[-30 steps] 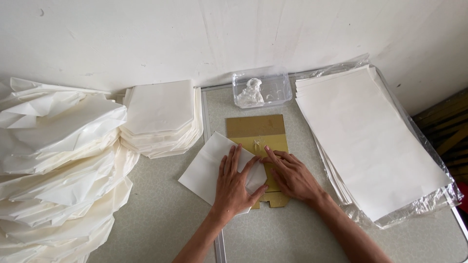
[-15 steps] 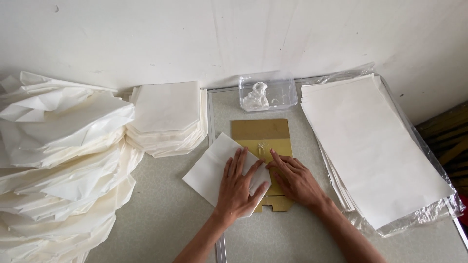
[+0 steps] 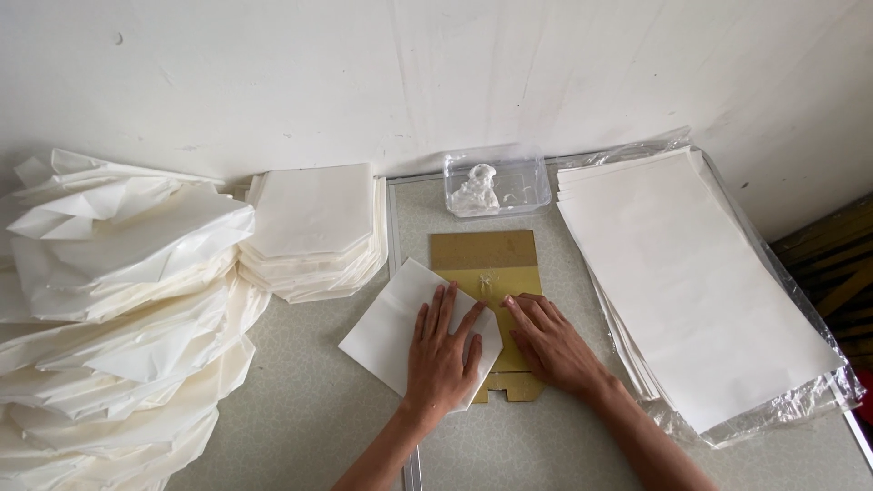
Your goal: The person folds a white sheet of paper in half, then folds the edges inward to form a narrow packet. They place a small white object inside the folded paper and seal it by folding the ends. The finished packet is set aside on the table.
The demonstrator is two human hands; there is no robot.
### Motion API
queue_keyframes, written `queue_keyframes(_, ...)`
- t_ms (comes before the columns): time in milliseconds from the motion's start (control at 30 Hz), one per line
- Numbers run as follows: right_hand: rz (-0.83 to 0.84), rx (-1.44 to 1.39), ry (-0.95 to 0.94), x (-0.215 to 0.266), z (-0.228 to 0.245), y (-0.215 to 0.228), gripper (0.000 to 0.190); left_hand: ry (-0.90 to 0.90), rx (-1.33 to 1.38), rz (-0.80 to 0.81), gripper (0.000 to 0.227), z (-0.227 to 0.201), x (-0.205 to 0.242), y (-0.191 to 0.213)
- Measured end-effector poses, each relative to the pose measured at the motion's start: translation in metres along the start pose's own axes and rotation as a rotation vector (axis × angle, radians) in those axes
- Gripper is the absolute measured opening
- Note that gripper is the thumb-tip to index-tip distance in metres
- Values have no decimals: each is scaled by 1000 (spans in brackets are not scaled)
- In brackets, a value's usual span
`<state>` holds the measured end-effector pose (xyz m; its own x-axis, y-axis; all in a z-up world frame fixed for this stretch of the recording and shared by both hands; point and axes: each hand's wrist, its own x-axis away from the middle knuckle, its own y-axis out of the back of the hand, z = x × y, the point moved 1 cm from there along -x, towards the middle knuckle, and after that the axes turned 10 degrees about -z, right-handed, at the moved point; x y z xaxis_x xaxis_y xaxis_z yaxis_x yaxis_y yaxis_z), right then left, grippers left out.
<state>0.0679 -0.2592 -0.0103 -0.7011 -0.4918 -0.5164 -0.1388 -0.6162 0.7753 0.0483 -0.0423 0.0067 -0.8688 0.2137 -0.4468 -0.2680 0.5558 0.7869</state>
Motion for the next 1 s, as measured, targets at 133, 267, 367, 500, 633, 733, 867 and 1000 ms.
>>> queue_keyframes(133,-24,-21,52,-6,5,5,57,-10,-60,8,56,1,-1,-1)
queue_keyframes(267,58,46,48,-5,5,3,61,-93,-99,2,57,0,2,-1)
queue_keyframes(367,74,38,26,-8,8,6,60,-121,-23,4,46,-2,0,1)
queue_keyframes(500,65,-9,-28,-10,11,8,63,-80,3,24,39,-4,-2,4)
queue_keyframes(633,54,-19,-23,-14,10,12,62,-90,-22,30,42,0,-6,3)
queue_keyframes(733,55,-14,-33,-9,9,11,65,-76,-59,59,46,-1,-5,5)
queue_keyframes(867,-28,-32,41,-3,17,10,65,-69,-49,43,57,-5,0,9)
queue_keyframes(1000,-82,-80,81,-1,19,10,64,-74,-29,29,60,-5,-3,10)
